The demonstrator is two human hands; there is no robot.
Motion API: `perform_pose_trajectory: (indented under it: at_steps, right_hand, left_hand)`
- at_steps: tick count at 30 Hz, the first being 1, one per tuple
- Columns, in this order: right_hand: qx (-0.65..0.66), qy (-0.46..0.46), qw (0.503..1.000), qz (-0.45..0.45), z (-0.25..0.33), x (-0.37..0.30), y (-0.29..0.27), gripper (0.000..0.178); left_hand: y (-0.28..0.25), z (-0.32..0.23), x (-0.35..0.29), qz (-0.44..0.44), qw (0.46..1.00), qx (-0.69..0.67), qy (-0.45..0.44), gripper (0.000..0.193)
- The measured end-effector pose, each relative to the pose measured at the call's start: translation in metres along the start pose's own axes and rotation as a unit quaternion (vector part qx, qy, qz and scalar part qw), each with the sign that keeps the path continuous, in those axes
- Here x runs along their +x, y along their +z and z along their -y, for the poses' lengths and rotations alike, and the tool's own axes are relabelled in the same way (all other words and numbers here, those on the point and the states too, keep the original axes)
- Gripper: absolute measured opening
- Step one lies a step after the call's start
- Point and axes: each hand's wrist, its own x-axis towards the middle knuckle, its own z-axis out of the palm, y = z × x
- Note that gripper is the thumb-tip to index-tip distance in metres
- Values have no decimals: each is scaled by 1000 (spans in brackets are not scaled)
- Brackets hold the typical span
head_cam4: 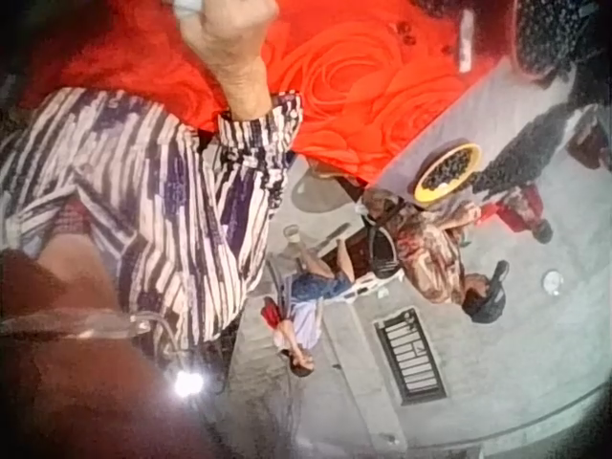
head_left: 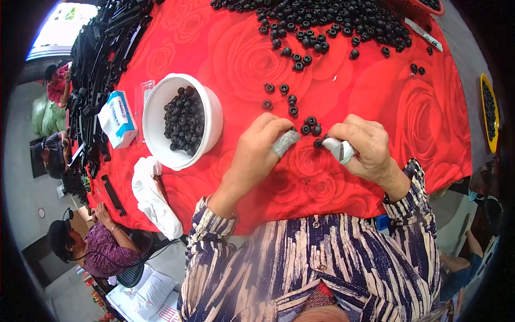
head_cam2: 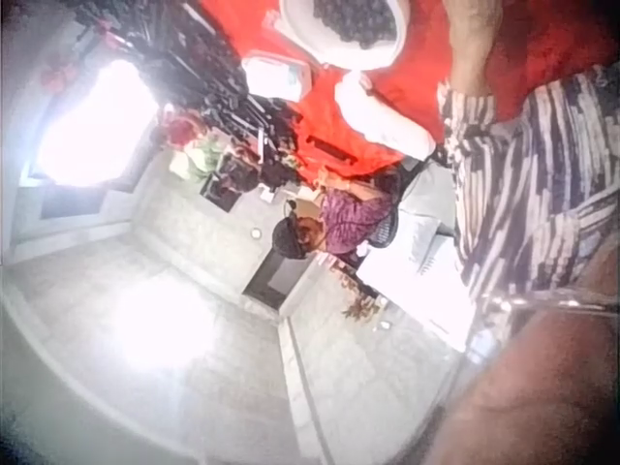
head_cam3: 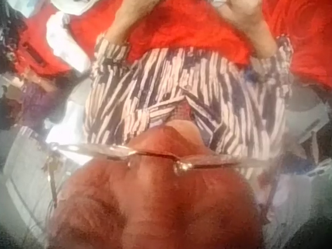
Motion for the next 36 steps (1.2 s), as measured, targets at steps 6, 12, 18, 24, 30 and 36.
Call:
perform_pose_trajectory:
  at_steps: [6, 12, 18, 24, 30, 36]
  right_hand:
    - [138, 17, 990, 8, 12, 2, 9, 33]
    - [186, 35, 981, 46, 11, 0, 9, 33]
    - [127, -5, 992, 20, 14, 0, 9, 33]
    - [89, -35, 995, 14, 12, -4, 11, 34]
    - [108, -20, 994, 21, 11, -2, 13, 34]
    - [136, -7, 990, 42, 11, -1, 11, 33]
  left_hand:
    - [4, -25, -14, 65, 801, -526, -278, 16]
    - [22, -33, -23, 34, 691, -668, -274, 15]
    - [19, -35, -20, 35, 692, -661, -288, 13]
    - [29, -30, -27, 3, 677, -678, -286, 24]
    - [24, -22, -28, 70, 572, -762, -294, 21]
    - [27, -23, -29, 77, 544, -783, -294, 21]
